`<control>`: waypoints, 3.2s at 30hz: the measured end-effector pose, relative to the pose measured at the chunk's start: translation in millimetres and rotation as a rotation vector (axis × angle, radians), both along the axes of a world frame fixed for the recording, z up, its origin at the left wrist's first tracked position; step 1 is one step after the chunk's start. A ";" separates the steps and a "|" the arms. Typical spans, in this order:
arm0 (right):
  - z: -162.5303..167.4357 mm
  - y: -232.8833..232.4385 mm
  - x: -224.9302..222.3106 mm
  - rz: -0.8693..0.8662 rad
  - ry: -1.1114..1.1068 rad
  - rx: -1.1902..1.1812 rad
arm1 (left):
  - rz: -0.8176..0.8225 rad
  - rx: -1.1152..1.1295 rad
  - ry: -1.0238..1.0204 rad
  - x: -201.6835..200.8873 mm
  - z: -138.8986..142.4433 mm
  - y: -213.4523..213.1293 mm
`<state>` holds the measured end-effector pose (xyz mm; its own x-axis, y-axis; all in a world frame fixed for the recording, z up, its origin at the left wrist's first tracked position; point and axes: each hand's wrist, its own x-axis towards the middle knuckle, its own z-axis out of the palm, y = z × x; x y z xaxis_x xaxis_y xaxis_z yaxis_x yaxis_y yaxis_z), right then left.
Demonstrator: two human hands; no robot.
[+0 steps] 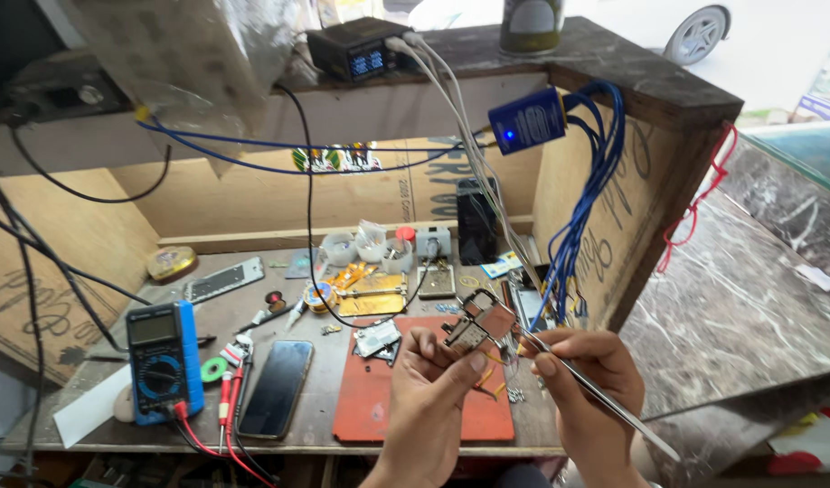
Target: The person works on a disassembled phone motherboard on a red mat, using tweezers to probe and adjust small components. They then connect the board to a bench power supply with yellow test leads, manipulate the connector wires, and continue probing the board with tweezers while testing it.
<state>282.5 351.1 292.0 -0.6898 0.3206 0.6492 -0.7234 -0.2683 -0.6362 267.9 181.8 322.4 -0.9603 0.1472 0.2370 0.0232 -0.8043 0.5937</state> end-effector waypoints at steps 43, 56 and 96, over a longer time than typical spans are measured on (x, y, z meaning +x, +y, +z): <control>-11.4 -5.1 -6.9 -0.047 0.010 -0.051 | -0.002 -0.024 -0.092 -1.9 4.3 -2.5; -9.6 -4.7 -3.7 -0.050 0.000 -0.042 | -0.006 -0.048 -0.092 -0.5 5.1 -2.5; -166.4 42.3 -33.0 -0.252 -0.097 0.024 | 0.000 -0.031 -0.055 -1.9 -0.7 -2.2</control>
